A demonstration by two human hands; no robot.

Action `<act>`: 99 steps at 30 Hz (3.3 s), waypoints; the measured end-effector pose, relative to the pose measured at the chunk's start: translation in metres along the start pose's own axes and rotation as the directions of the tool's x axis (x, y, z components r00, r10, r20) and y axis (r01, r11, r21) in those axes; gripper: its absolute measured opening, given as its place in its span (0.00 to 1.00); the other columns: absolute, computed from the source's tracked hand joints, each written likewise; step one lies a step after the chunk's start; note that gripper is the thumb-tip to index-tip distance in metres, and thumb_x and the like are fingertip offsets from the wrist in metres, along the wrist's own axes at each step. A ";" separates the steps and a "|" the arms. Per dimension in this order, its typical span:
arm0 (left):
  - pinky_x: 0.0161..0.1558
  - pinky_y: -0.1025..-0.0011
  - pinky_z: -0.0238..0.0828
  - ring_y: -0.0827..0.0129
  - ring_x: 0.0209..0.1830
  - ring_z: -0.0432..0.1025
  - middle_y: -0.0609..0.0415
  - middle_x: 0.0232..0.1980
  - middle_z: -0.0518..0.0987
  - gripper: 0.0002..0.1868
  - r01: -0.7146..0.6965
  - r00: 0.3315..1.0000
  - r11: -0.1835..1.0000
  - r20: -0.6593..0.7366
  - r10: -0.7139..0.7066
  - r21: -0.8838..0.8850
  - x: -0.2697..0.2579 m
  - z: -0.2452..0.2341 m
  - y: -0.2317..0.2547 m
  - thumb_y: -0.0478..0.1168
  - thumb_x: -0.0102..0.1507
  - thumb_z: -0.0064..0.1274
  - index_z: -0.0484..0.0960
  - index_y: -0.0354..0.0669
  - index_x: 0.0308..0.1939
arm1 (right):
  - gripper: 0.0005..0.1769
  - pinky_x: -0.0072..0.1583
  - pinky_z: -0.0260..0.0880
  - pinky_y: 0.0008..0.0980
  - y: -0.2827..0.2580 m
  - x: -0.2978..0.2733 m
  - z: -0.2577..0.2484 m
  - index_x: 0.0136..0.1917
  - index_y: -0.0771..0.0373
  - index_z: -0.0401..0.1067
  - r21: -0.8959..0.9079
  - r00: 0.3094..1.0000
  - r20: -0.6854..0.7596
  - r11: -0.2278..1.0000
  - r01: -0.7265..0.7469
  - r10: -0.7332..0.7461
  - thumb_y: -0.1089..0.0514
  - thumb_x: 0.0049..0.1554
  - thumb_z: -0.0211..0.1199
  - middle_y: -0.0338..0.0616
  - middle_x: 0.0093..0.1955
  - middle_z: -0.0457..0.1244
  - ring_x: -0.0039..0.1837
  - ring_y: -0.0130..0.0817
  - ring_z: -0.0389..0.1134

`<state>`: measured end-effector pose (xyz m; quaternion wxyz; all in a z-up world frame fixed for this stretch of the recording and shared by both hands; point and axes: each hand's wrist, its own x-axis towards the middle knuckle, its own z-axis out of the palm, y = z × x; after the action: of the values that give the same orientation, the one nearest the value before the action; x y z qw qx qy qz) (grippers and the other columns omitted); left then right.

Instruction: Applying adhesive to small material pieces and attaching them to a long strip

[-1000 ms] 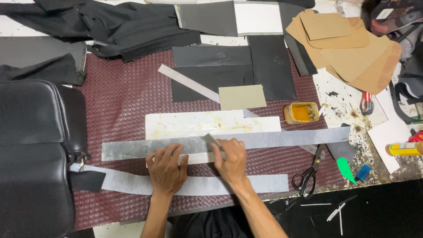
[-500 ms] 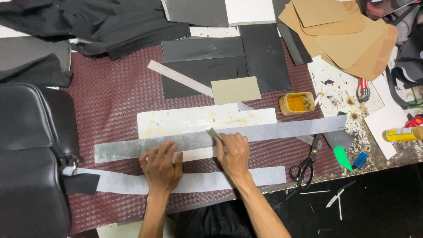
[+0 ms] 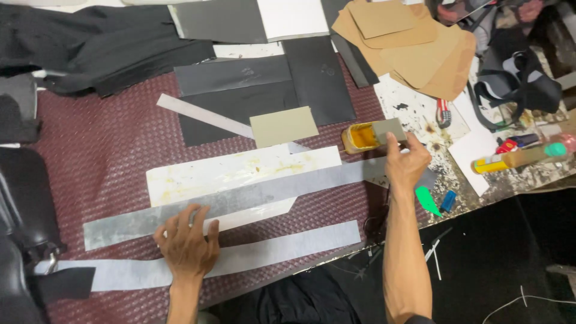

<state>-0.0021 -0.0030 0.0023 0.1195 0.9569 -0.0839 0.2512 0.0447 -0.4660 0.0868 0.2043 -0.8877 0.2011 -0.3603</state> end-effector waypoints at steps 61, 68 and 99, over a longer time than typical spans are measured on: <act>0.49 0.57 0.56 0.58 0.46 0.70 0.51 0.53 0.80 0.17 0.012 0.993 0.948 -0.106 -0.048 -0.318 -0.019 -0.040 0.053 0.48 0.68 0.48 0.83 0.41 0.51 | 0.19 0.46 0.65 0.17 -0.006 -0.079 -0.013 0.71 0.48 0.71 0.719 0.780 0.559 0.305 -0.625 0.281 0.55 0.67 0.63 0.25 0.41 0.63 0.37 0.15 0.61; 0.46 0.54 0.57 0.53 0.42 0.73 0.45 0.53 0.82 0.23 0.017 0.985 0.960 -0.163 -0.064 -0.280 -0.018 -0.040 0.058 0.52 0.69 0.43 0.84 0.38 0.50 | 0.16 0.45 0.52 0.13 -0.037 -0.122 0.104 0.47 0.42 0.59 0.703 0.697 0.691 0.045 -0.710 0.194 0.54 0.76 0.59 0.24 0.44 0.56 0.41 0.13 0.53; 0.55 0.55 0.58 0.64 0.47 0.72 0.57 0.55 0.80 0.26 -0.065 0.985 0.988 -0.165 0.042 -0.141 -0.030 0.007 0.050 0.62 0.69 0.39 0.82 0.53 0.57 | 0.05 0.37 0.63 0.23 -0.123 -0.138 0.042 0.44 0.57 0.79 0.490 0.892 0.418 0.784 -0.381 0.172 0.60 0.54 0.75 0.37 0.29 0.65 0.34 0.20 0.62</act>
<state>-0.0356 -0.0494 -0.0093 0.1888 0.9194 -0.1178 0.3243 0.0102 -0.2841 0.0448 0.5391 -0.7977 0.1770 -0.2042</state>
